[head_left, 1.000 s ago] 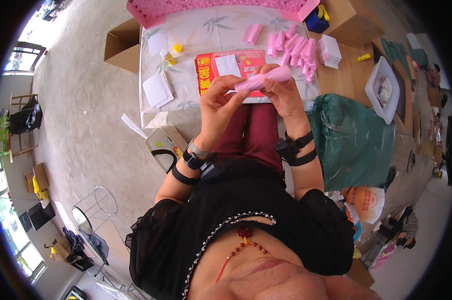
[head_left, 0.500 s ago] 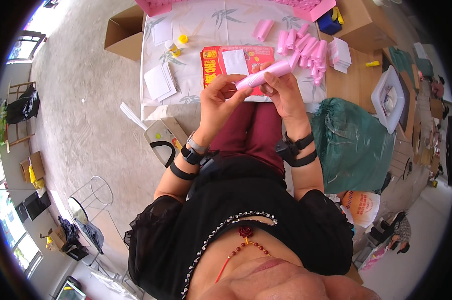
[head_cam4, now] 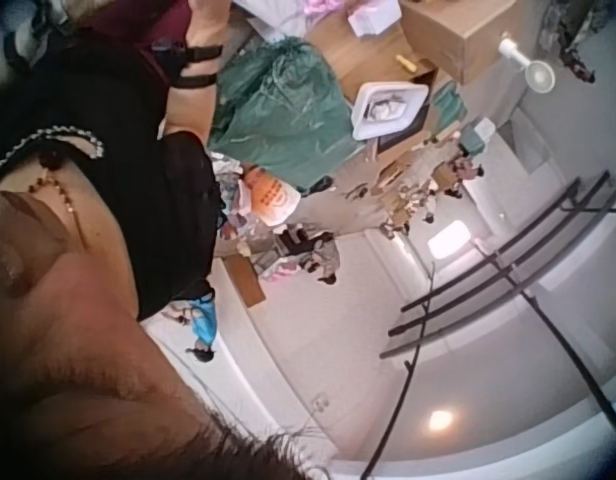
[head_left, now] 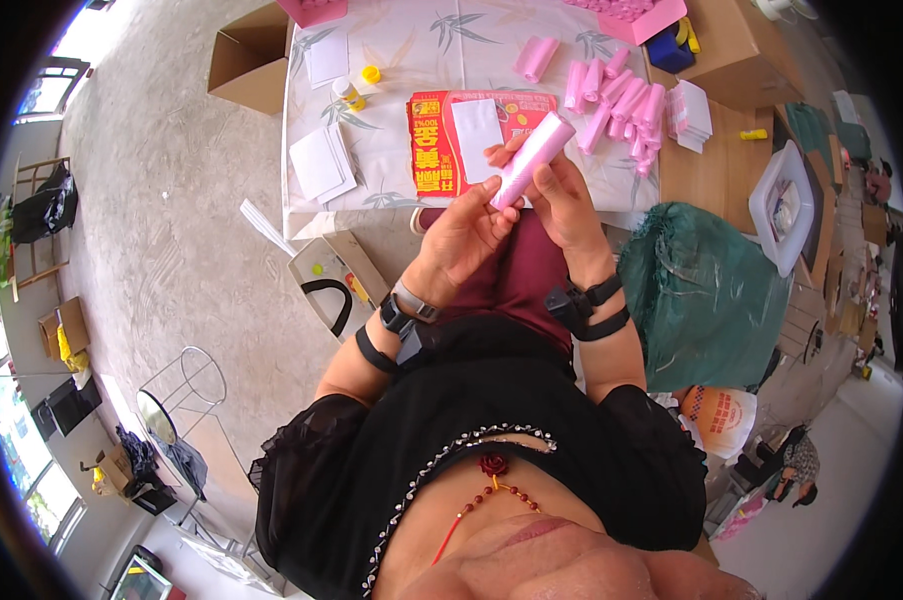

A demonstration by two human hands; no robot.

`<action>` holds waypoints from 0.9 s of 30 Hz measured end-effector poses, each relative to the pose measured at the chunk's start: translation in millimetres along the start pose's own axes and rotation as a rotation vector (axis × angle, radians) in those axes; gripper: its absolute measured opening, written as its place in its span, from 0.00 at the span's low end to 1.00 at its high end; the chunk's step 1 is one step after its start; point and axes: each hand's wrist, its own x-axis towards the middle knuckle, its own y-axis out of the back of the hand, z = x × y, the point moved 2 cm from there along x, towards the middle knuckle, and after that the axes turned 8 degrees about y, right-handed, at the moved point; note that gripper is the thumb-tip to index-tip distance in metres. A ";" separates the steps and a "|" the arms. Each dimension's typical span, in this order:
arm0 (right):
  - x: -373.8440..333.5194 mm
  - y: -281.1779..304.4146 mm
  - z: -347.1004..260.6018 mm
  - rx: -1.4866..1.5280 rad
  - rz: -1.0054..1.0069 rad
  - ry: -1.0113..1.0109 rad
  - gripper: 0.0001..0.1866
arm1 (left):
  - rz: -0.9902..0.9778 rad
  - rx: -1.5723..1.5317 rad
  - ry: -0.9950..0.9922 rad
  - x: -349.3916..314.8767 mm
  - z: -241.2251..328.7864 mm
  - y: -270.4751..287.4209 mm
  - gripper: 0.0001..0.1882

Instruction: Applying paper labels to pink cylindrical products using a glue stick and packaging them.

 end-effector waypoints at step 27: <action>26.4 73.0 27.8 -0.787 -0.195 -0.364 0.16 | 0.301 1.151 -0.344 31.9 83.0 48.5 0.13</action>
